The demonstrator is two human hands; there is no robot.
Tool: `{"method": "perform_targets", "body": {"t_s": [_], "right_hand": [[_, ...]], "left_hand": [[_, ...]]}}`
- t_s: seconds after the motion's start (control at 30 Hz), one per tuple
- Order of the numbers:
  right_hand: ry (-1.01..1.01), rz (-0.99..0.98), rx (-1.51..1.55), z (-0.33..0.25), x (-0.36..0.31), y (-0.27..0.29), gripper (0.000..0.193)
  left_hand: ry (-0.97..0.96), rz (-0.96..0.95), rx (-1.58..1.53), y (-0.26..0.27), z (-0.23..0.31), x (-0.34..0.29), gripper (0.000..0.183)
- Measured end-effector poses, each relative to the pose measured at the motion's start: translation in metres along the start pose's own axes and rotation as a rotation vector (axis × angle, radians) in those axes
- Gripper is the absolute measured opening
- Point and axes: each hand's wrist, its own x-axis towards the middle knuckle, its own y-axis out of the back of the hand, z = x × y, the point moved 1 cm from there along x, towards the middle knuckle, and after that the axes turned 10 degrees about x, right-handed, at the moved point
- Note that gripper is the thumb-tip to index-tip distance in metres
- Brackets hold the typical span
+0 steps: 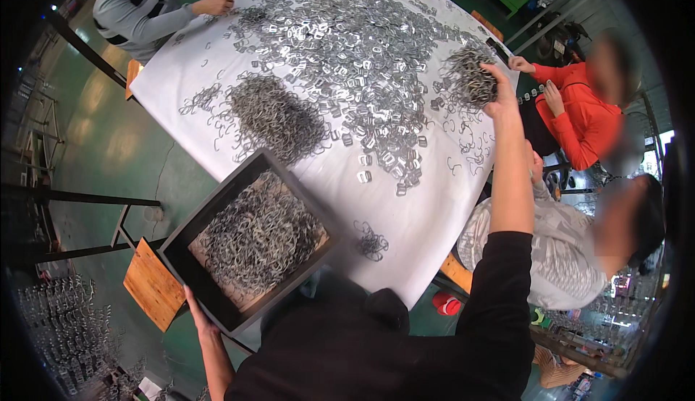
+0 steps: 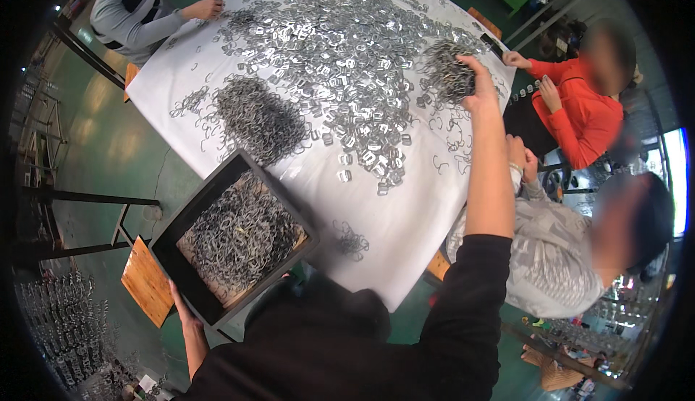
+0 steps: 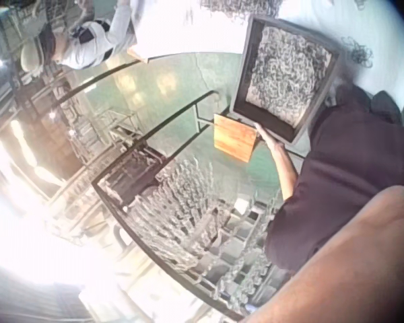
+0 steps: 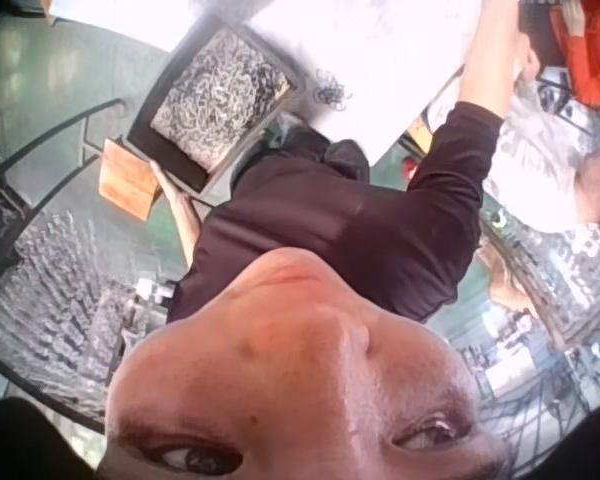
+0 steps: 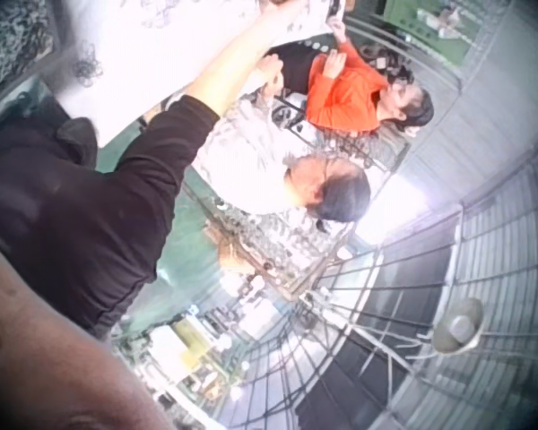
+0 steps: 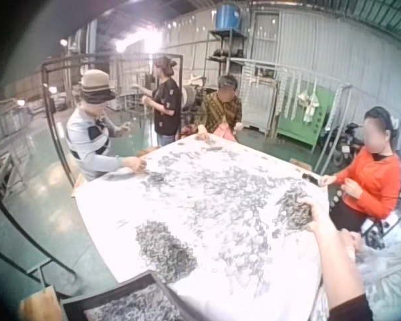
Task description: The person repeatedly scoops tangled metal hooks or clips from a black tray and places them onto a white table where other workers are also sorting similar items. The person continues this repetitive transfer until the tray is empty.
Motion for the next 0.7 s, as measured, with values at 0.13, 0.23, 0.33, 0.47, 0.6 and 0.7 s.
{"method": "perform_targets", "body": {"t_s": [0.13, 0.23, 0.33, 0.47, 0.6, 0.7], "right_hand": [[0.032, 0.052, 0.057, -0.040, 0.079, 0.049, 0.018], [0.024, 0.058, 0.044, -0.063, 0.123, 0.086, 0.021], [0.036, 0.097, 0.183, -0.075, 0.164, 0.116, 0.022], [0.043, 0.212, 0.205, -0.084, 0.208, 0.149, 0.024], [0.096, 0.293, 0.166, -0.086, 0.246, 0.175, 0.025], [0.099, 0.225, 0.169, -0.086, 0.268, 0.189, 0.026]], "left_hand": [[-0.045, -0.111, -0.016, 0.001, -0.003, 0.003, 0.071], [-0.054, -0.088, 0.007, 0.012, -0.006, 0.009, 0.071], [-0.045, -0.031, 0.086, 0.026, -0.007, 0.014, 0.069], [-0.102, 0.030, 0.109, 0.035, -0.011, 0.015, 0.067], [-0.113, 0.040, 0.116, 0.037, -0.010, 0.016, 0.069], [-0.083, 0.199, 0.064, 0.042, -0.009, 0.017, 0.071]]}}
